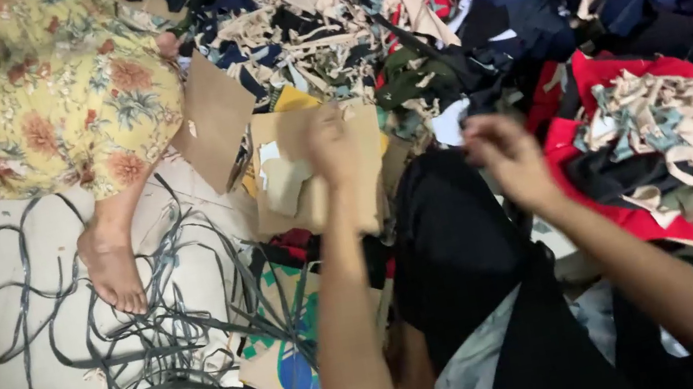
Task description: The person sits on the floor surrounded by fabric scraps and folds a dark blue garment using a piece of cardboard as a guide. They smooth the fabric, fold it into a compact rectangle, and then place shredded paper on top of the folded item.
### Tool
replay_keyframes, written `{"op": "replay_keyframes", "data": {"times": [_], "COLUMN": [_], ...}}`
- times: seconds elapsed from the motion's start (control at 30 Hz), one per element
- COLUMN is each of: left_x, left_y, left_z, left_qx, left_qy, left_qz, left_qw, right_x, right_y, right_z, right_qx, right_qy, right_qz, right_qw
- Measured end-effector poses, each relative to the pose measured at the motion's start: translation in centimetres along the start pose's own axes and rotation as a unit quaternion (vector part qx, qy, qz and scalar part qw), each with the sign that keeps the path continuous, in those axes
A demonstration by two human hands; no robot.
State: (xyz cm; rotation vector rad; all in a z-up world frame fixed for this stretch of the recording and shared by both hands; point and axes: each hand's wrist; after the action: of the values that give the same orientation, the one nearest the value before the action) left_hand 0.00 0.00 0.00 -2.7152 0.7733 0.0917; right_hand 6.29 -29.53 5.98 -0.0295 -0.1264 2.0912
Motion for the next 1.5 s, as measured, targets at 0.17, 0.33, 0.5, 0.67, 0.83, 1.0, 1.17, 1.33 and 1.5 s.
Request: {"op": "replay_keyframes", "data": {"times": [0.17, 0.33, 0.5, 0.67, 0.83, 1.0, 1.17, 1.33, 1.5], "left_x": [-14.9, -18.6, -18.6, -21.0, -23.3, -23.6, -18.6, -11.3, -6.0], "left_y": [-4.6, -4.4, -5.5, -6.0, -7.2, -9.1, -8.0, -5.2, 2.1], "left_z": [10.3, 10.1, 9.3, 7.1, 0.2, -7.4, -16.9, -26.9, -21.6], "left_qx": [-0.090, -0.333, -0.374, -0.363, -0.219, -0.050, -0.202, -0.427, -0.370], "left_qy": [-0.285, -0.267, -0.100, 0.047, -0.020, -0.073, -0.314, -0.473, -0.136], "left_qz": [-0.170, -0.042, -0.102, -0.087, -0.047, 0.032, 0.097, 0.214, 0.188], "left_qw": [0.939, 0.903, 0.916, 0.927, 0.974, 0.996, 0.923, 0.741, 0.900], "right_x": [11.2, 16.0, 15.0, 16.0, 15.3, 14.2, 10.4, 6.7, -2.5], "right_y": [-1.2, -2.5, -2.4, -0.9, -1.5, -3.7, -5.6, -3.8, -0.2], "right_z": [-1.9, -1.5, -7.1, -9.3, -2.5, 5.4, 12.8, 13.6, 16.0], "right_qx": [0.238, 0.393, 0.366, 0.151, -0.036, -0.087, 0.265, 0.345, 0.064], "right_qy": [-0.119, -0.127, 0.007, 0.070, 0.075, 0.113, 0.054, -0.009, 0.094], "right_qz": [0.013, 0.080, 0.049, -0.050, -0.091, -0.022, 0.078, 0.067, 0.009], "right_qw": [0.964, 0.907, 0.929, 0.985, 0.992, 0.990, 0.959, 0.936, 0.993]}}
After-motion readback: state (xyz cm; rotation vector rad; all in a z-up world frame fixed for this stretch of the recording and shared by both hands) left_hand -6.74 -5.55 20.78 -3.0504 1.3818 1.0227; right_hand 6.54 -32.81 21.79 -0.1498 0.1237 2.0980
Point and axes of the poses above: each hand's wrist, its own y-axis away from the middle knuckle, its own x-axis out of the palm, z = x × y, and after that the axes turned 7 degrees about -x, right-handed
